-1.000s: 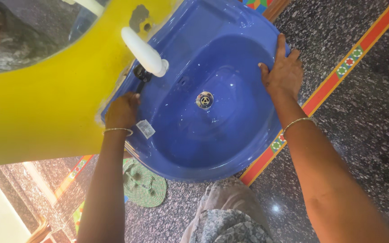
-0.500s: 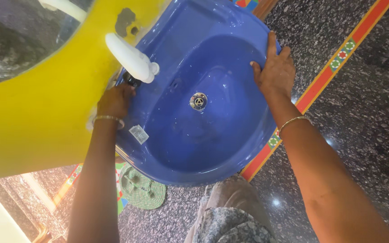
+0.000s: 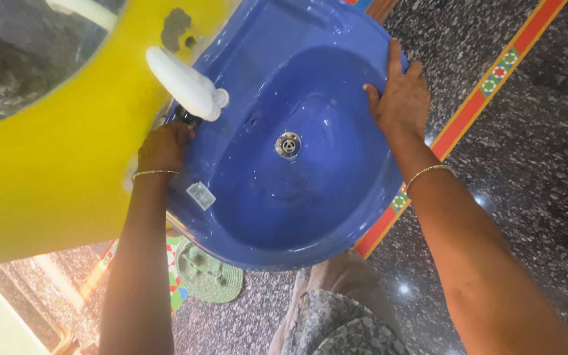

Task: The person scrubs the inside of a blue plastic washbasin and the white faucet using a small brush and running water. They repeatedly rinse the brush and scrub different areas of the basin and faucet.

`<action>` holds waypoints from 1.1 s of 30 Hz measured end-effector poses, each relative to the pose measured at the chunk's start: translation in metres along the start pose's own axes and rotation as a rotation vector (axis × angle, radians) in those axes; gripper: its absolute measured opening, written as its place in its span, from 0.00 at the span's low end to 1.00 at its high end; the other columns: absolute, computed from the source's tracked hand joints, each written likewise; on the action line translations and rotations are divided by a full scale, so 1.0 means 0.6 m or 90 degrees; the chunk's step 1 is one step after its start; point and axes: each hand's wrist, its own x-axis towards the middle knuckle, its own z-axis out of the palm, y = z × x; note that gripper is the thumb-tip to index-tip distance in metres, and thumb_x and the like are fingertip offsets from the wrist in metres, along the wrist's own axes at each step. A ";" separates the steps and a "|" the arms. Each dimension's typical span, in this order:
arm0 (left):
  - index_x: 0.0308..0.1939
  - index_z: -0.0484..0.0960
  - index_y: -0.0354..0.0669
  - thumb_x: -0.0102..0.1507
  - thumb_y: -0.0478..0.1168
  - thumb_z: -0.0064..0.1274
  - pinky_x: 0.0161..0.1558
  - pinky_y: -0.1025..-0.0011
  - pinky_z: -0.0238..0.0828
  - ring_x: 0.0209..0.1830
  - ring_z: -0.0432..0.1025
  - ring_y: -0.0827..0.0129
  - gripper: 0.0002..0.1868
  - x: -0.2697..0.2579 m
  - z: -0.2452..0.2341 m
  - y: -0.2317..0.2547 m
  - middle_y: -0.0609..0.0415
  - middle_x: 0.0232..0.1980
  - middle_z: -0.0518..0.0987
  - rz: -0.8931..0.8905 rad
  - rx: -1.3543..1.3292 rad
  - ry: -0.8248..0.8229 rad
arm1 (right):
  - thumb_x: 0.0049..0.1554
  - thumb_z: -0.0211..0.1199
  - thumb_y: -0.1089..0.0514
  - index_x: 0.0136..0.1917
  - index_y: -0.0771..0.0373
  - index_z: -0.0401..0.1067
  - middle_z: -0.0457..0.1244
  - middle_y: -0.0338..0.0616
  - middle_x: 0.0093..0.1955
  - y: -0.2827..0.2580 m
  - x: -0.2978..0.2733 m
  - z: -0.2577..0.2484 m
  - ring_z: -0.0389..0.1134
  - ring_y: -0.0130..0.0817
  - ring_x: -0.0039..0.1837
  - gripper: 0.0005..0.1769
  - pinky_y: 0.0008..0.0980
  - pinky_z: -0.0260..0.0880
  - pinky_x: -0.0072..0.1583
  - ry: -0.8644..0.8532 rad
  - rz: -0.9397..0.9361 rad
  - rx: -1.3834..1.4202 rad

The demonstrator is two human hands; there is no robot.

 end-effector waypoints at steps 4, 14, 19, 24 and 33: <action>0.46 0.84 0.53 0.72 0.56 0.40 0.46 0.43 0.71 0.44 0.76 0.37 0.19 -0.047 -0.002 0.007 0.38 0.42 0.82 -0.092 0.056 0.000 | 0.59 0.67 0.39 0.85 0.48 0.37 0.55 0.64 0.66 0.000 -0.002 -0.003 0.66 0.59 0.59 0.54 0.48 0.69 0.60 -0.007 0.007 -0.005; 0.46 0.82 0.50 0.72 0.52 0.42 0.38 0.43 0.73 0.36 0.78 0.36 0.16 -0.064 0.030 0.055 0.36 0.35 0.82 -0.075 0.148 0.096 | 0.60 0.67 0.38 0.85 0.49 0.38 0.55 0.66 0.67 0.006 0.001 0.011 0.67 0.60 0.60 0.53 0.49 0.69 0.60 0.008 -0.006 -0.020; 0.47 0.82 0.49 0.72 0.52 0.42 0.37 0.42 0.73 0.37 0.78 0.36 0.16 -0.088 0.027 0.075 0.35 0.34 0.82 -0.117 0.130 0.071 | 0.60 0.67 0.38 0.85 0.50 0.37 0.55 0.66 0.68 0.006 -0.003 0.009 0.67 0.60 0.60 0.53 0.49 0.69 0.61 0.000 -0.006 -0.015; 0.42 0.83 0.46 0.72 0.52 0.44 0.37 0.44 0.72 0.35 0.77 0.37 0.17 -0.045 0.052 0.066 0.36 0.34 0.83 -0.046 0.070 0.117 | 0.60 0.67 0.38 0.85 0.49 0.37 0.55 0.66 0.67 0.006 -0.001 0.014 0.66 0.60 0.61 0.54 0.48 0.68 0.61 0.019 -0.013 -0.012; 0.40 0.76 0.45 0.71 0.56 0.43 0.13 0.71 0.50 0.11 0.58 0.73 0.19 -0.038 0.013 0.022 0.60 0.20 0.63 -0.286 -0.573 -0.197 | 0.60 0.68 0.38 0.84 0.50 0.38 0.55 0.66 0.66 0.006 0.000 0.013 0.67 0.60 0.59 0.53 0.50 0.68 0.60 0.024 -0.017 -0.014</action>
